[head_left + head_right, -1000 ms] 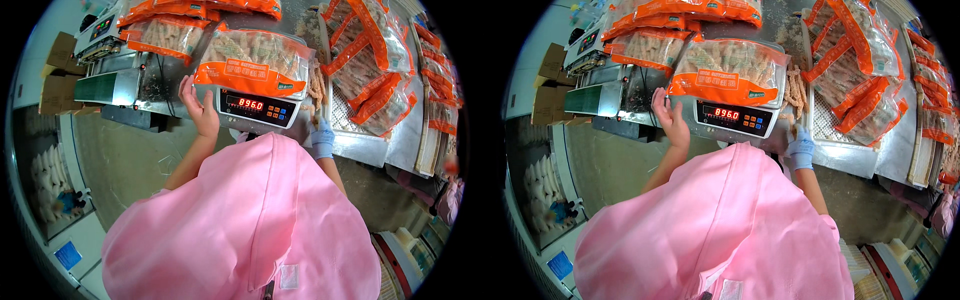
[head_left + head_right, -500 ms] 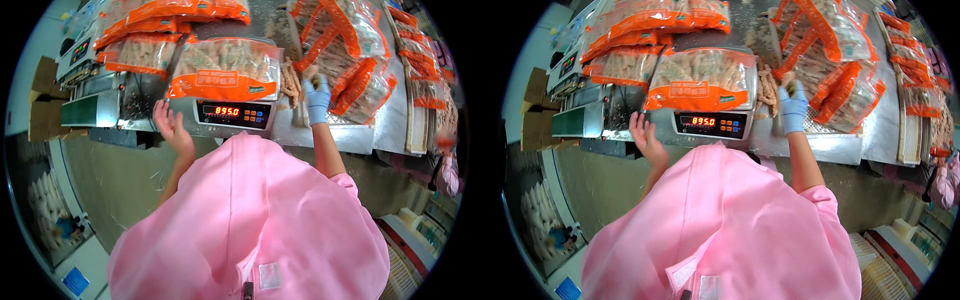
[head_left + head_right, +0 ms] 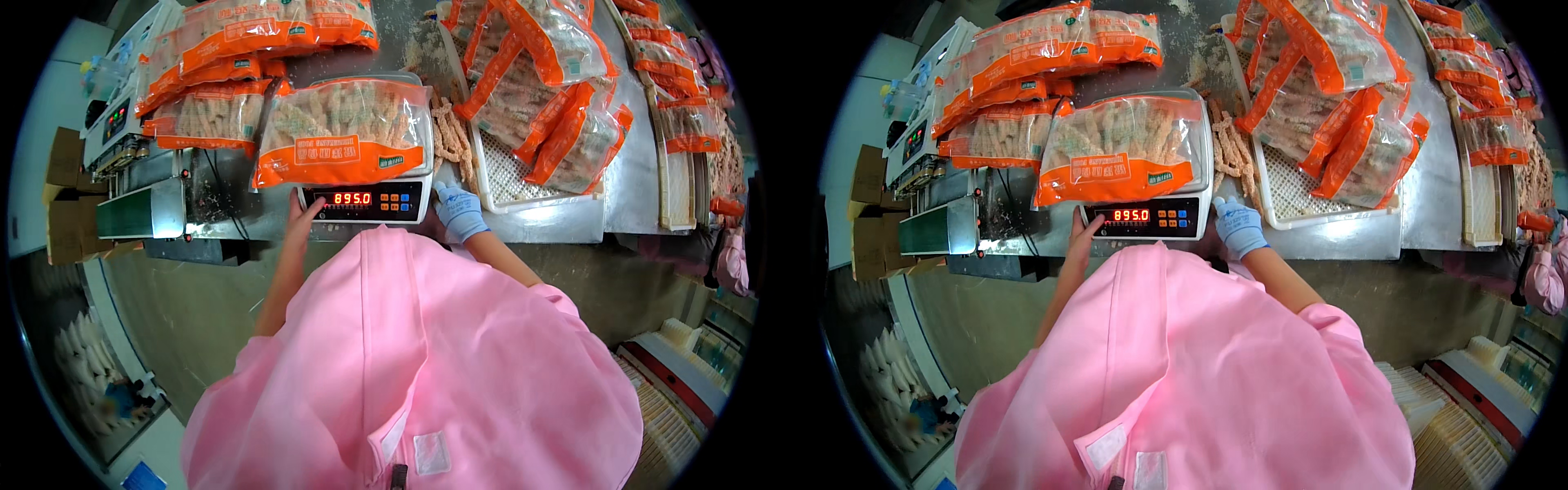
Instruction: The person weighs portions of food items on a digital scale, places them into orange plastic bags, and then packs the sealed bags into cardboard boxes. They also write on a notepad during the process.
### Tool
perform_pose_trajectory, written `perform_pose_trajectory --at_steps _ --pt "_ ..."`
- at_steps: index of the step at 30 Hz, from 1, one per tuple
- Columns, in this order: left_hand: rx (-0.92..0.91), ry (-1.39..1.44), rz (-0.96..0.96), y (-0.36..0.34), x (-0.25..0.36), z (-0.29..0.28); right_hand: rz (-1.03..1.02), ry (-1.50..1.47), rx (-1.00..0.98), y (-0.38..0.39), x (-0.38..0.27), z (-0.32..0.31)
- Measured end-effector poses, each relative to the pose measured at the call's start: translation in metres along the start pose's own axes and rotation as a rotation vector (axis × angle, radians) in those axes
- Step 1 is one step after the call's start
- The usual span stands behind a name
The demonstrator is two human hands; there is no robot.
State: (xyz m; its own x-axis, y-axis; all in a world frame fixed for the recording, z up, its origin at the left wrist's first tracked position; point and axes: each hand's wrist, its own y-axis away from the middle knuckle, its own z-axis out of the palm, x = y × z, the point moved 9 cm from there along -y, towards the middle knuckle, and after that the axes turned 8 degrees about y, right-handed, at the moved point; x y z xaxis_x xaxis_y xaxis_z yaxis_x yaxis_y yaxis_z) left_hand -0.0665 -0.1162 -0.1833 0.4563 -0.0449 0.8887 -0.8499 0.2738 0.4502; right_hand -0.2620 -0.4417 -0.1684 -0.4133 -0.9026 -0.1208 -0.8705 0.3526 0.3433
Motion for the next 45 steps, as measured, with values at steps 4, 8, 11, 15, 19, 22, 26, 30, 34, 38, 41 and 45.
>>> perform_pose_trajectory --at_steps 4,8,11,15,19,22,26,30,34,38,41,45 --pt "-0.104 0.007 0.069 -0.015 0.007 0.015 0.078 -0.109 0.071 0.009 0.02 0.008" --pt "-0.107 0.009 0.015 -0.027 -0.014 -0.008 0.247 -0.199 0.123 0.0 0.04 0.0" --pt "-0.06 0.024 -0.073 -0.018 -0.014 -0.024 0.169 -0.202 0.296 -0.013 0.035 -0.054" --pt "-0.006 -0.223 -0.105 0.005 -0.011 -0.046 -0.12 -0.07 0.833 -0.062 0.022 -0.141" --pt "0.004 -0.036 -0.108 0.015 -0.014 -0.036 -0.056 0.368 0.32 -0.132 0.021 -0.118" --pt "0.045 -0.059 -0.133 0.019 -0.015 -0.04 0.061 0.044 0.547 -0.112 0.034 -0.137" --pt "0.057 -0.371 0.006 0.017 0.008 -0.054 0.198 -1.125 0.402 -0.065 0.04 -0.115" --pt "0.126 -0.31 0.161 0.013 0.029 -0.074 0.111 -1.435 0.166 -0.058 -0.028 -0.137" --pt "0.269 -0.18 0.286 0.028 0.062 -0.089 0.05 -1.349 0.065 -0.059 -0.053 -0.146" --pt "0.429 0.025 0.673 0.047 0.142 -0.091 0.123 -1.448 0.038 -0.065 -0.029 -0.118" --pt "0.467 0.069 0.83 0.061 0.206 -0.065 -0.004 -1.434 0.061 -0.071 -0.032 -0.098" --pt "0.386 0.058 0.934 0.084 0.25 -0.023 0.008 -1.409 0.097 -0.071 -0.028 -0.108"
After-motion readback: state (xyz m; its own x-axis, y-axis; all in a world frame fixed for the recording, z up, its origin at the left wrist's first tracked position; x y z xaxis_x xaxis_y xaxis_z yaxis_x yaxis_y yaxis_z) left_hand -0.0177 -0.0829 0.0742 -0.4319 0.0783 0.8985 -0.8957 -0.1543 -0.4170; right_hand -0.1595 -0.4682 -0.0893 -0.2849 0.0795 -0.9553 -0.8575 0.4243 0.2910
